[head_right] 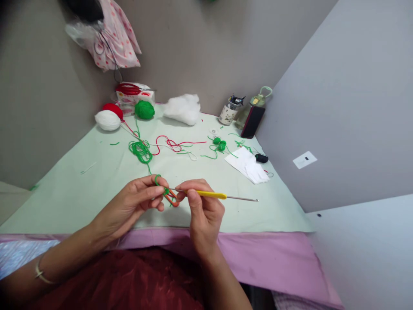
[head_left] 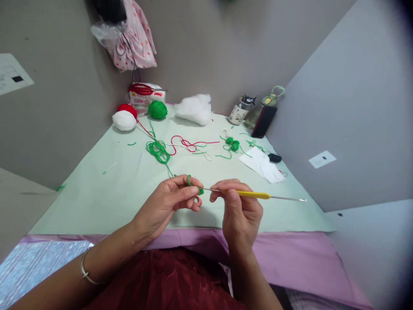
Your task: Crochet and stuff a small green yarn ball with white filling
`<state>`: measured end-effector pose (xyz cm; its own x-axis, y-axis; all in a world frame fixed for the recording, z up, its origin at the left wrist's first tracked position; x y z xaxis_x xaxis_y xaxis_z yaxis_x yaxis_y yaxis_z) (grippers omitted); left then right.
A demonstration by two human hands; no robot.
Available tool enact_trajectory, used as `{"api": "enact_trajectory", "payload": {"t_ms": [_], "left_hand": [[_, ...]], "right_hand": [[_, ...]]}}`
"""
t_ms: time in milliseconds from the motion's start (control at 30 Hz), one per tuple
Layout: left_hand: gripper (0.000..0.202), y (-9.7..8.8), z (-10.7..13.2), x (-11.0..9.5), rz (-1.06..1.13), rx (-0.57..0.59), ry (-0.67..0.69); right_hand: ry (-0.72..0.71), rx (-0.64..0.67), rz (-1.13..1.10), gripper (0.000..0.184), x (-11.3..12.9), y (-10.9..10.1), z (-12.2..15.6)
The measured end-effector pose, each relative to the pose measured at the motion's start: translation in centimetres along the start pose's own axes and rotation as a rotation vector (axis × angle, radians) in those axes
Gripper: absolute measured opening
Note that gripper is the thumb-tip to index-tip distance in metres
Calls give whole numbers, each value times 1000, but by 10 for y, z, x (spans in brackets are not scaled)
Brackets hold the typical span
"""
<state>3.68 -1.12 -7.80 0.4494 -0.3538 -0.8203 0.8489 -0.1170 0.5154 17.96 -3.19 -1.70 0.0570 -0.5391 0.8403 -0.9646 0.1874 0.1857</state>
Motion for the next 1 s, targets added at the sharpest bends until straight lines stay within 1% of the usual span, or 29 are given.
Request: {"api": "enact_trajectory", "payload": {"t_ms": [100,167,333,467,533,733,1000], "left_hand": [[14,-1,0,-3,-42,-22,29],[16,-1,1,-6,-66,-33,56],[14,1,2,-11,-127,-30,114],[13,5,3,-12,-120,-7,146],[15,6,4,-13,-116,-10,158],[19,4,4,-14,-113,-38,154],[13,5,4,-13,-99,-27,141]], "right_hand": [[0,12,18,19,1,1,0],[24,17,9,19,-1,1,1],[124,-28,-82,19,-12,0,2],[185,-58,-180,18,-19,4,3],[201,-65,-195,18,-21,6,3],[213,-78,-201,18,-22,6,1],[271,-93,-288,18,-25,4,2]]}}
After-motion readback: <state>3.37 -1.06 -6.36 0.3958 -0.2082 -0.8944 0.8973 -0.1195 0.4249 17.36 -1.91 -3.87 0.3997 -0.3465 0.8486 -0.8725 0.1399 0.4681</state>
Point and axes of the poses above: each hand's wrist, its own z-axis away from the middle knuckle, its own y-axis out of the palm, x = y × z, the point moved 10 cm from there along -z, towards the middle knuckle, and after that the axes turned 6 degrees about -x, right-handed, at the moved point
